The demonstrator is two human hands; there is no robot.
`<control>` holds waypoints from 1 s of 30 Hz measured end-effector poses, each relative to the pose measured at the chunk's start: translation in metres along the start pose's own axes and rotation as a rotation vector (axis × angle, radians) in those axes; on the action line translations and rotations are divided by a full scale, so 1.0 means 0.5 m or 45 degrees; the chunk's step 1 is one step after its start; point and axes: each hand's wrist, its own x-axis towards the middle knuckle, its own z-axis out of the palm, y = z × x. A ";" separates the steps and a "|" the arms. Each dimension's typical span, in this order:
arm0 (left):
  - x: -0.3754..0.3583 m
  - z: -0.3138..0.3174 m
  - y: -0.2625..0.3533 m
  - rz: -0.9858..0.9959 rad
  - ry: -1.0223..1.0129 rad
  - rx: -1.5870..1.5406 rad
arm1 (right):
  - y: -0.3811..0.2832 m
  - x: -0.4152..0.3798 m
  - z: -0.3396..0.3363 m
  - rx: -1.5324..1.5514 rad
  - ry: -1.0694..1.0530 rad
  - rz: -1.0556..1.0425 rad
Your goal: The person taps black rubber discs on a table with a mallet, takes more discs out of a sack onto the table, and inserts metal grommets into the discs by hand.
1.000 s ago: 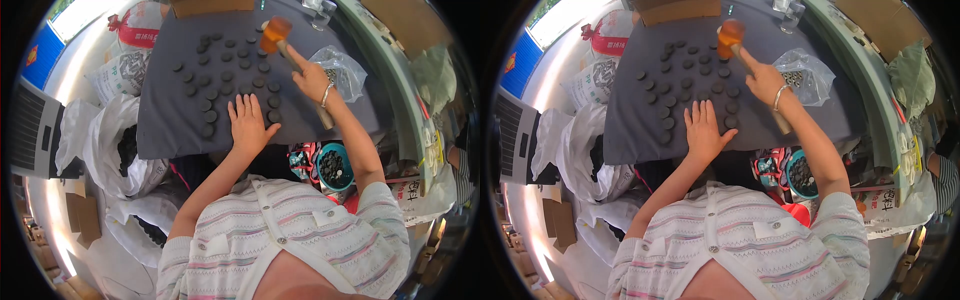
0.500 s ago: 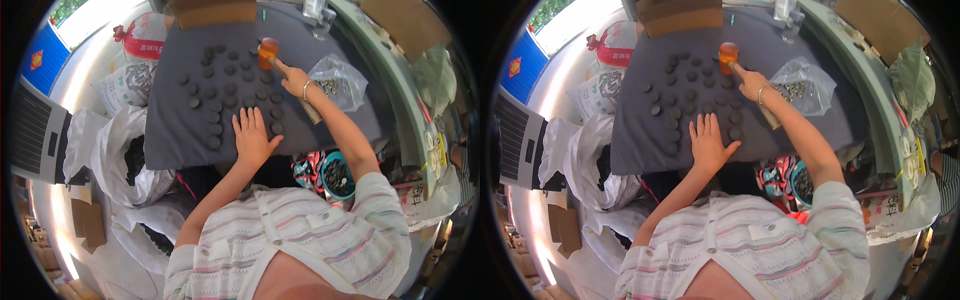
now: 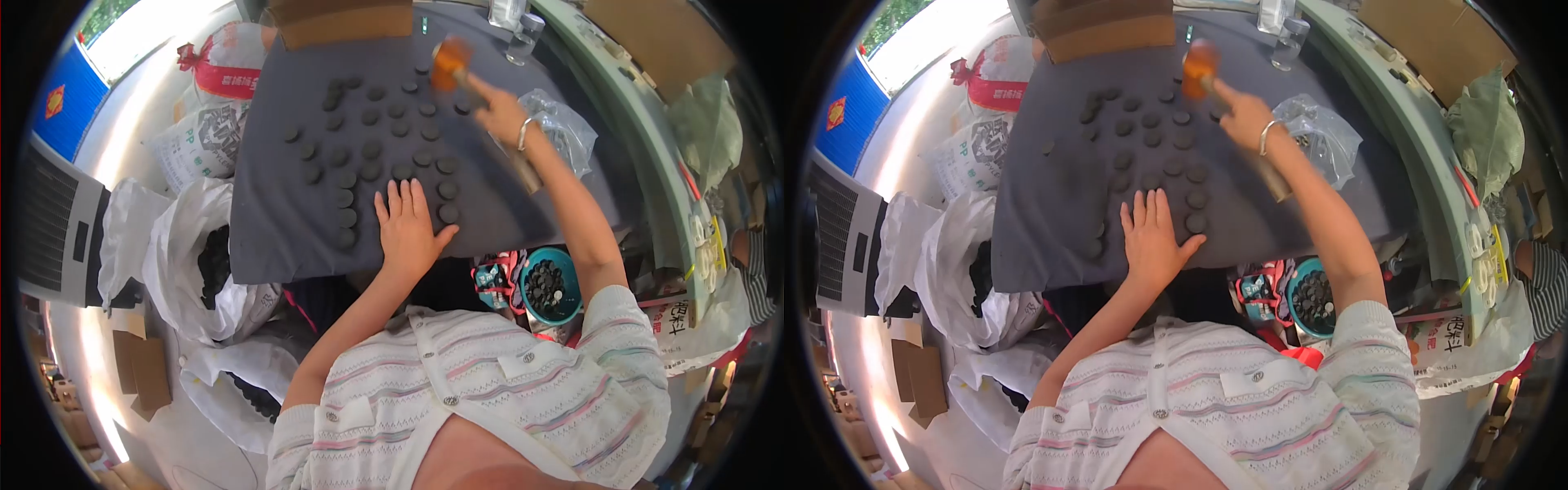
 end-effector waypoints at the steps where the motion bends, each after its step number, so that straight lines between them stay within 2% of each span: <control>1: -0.012 0.001 0.002 -0.004 -0.016 0.006 | -0.001 -0.014 -0.009 0.018 0.033 0.054; 2: -0.012 0.003 0.003 -0.013 -0.025 -0.001 | 0.011 -0.009 -0.015 -0.053 0.073 0.096; 5: -0.012 0.001 0.007 -0.005 -0.044 -0.009 | 0.097 -0.025 0.055 -0.259 -0.030 -0.046; 8: -0.001 0.000 0.001 -0.008 -0.015 0.002 | 0.128 -0.011 0.069 -0.169 0.015 -0.136; 9: -0.013 -0.001 0.001 -0.003 -0.045 -0.001 | 0.142 -0.031 0.081 -0.104 0.016 -0.048; 11: -0.003 0.004 0.004 0.001 -0.031 -0.007 | 0.067 -0.023 0.010 -0.014 0.053 0.072; 12: -0.009 0.003 0.004 -0.004 -0.035 -0.006 | 0.012 -0.035 -0.018 0.019 -0.032 0.270; 15: -0.017 -0.001 0.008 -0.015 -0.033 -0.026 | 0.088 -0.039 0.071 -0.303 -0.141 0.061; 18: 0.007 0.001 0.002 0.010 0.020 -0.031 | 0.141 0.007 0.088 -0.189 0.007 -0.191; 21: -0.003 0.002 0.000 0.016 -0.011 -0.048 | 0.078 0.055 0.043 -0.098 0.133 -0.173; 22: -0.012 0.000 0.001 0.009 -0.031 -0.055 | 0.027 0.068 0.015 -0.019 0.127 -0.038; 25: -0.008 -0.009 0.003 -0.008 -0.049 -0.080 | -0.004 0.135 0.024 -0.085 0.150 0.080; 28: -0.009 -0.005 0.001 -0.009 -0.020 -0.090 | 0.084 0.173 0.151 -0.305 -0.039 0.062; 30: 0.006 -0.007 -0.003 -0.006 -0.007 -0.106 | 0.102 0.221 0.118 -0.321 -0.084 -0.031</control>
